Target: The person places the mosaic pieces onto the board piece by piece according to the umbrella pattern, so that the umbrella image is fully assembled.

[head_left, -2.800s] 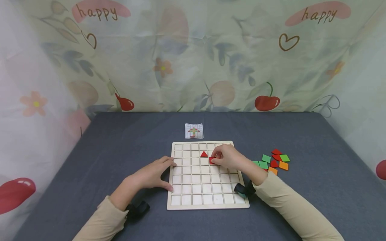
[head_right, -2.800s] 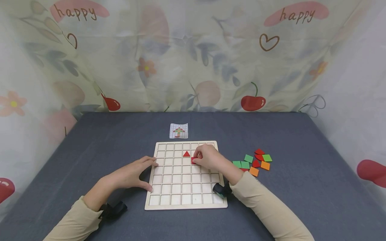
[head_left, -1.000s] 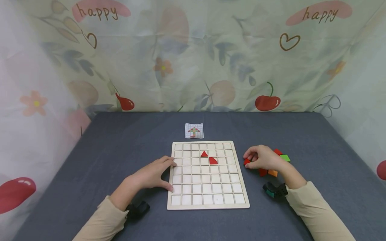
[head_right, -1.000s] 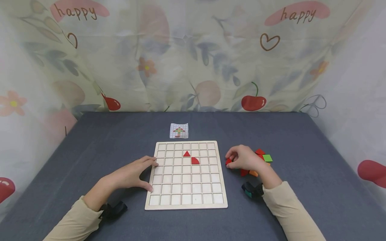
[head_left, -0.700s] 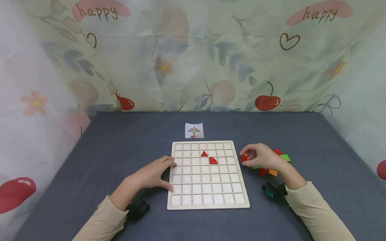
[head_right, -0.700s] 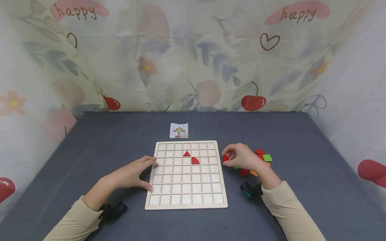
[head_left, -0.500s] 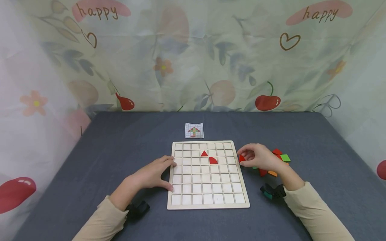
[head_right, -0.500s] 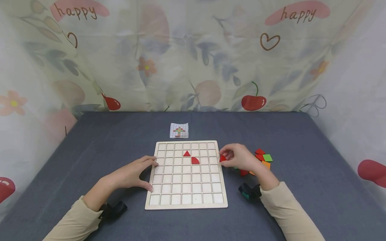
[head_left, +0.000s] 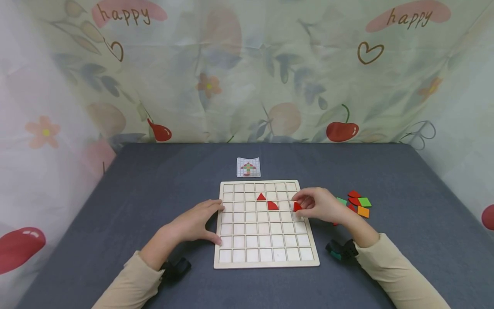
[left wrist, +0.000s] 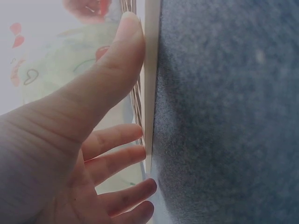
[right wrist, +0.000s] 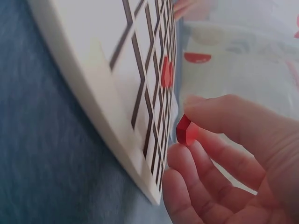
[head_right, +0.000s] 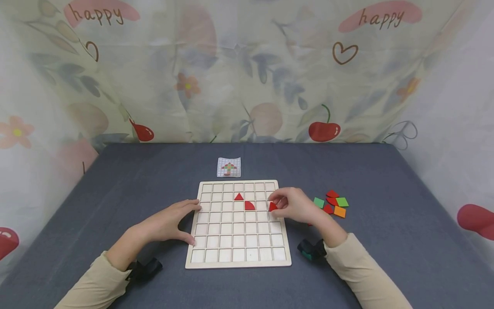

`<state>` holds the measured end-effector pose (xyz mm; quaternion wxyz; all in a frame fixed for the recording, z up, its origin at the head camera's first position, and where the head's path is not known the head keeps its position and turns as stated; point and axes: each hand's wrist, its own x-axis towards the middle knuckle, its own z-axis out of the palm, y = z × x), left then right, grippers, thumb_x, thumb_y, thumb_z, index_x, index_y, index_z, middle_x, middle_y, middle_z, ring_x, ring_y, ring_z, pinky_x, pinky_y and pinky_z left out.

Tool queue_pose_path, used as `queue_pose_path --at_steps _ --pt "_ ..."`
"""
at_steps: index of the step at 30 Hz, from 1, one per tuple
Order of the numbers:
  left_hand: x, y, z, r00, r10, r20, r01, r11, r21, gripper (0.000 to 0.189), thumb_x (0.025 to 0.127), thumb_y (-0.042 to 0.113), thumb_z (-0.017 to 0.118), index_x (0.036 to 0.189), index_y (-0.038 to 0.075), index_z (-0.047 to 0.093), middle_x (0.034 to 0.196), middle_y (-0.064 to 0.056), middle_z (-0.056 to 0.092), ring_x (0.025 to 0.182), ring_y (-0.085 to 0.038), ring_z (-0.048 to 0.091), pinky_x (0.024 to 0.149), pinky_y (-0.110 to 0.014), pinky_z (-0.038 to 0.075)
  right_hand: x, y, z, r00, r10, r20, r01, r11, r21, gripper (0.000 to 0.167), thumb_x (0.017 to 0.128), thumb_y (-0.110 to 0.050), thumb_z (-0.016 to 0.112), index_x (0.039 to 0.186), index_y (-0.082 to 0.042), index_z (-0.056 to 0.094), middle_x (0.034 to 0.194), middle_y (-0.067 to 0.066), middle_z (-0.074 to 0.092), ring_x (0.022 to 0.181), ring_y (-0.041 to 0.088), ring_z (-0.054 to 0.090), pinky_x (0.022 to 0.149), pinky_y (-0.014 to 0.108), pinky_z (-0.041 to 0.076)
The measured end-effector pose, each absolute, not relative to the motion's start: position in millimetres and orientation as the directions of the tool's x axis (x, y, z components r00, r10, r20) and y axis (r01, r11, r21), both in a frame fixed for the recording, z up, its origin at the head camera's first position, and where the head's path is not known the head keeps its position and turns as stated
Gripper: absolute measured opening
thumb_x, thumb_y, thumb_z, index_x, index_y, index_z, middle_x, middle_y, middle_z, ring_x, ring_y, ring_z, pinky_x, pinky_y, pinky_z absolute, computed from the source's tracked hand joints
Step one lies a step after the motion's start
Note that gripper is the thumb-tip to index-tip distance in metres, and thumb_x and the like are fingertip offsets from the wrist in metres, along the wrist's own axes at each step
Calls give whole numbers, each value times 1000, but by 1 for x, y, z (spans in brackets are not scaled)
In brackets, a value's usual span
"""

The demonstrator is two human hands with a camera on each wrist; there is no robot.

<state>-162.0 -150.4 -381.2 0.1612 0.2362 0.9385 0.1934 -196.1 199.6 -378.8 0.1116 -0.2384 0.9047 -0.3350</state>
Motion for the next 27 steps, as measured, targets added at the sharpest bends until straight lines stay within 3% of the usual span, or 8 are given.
queue_pose_path --at_steps 27 --pt "-162 -149 -383 -837 507 -207 383 812 439 87 68 42 80 135 2 44 149 -17 34 138 -33 31 111 -48 30 -192 169 -384 -831 -554 -53 -400 661 -636 21 75 -10 75 94 -5 67 83 5 64 71 8 54 63 18 47"
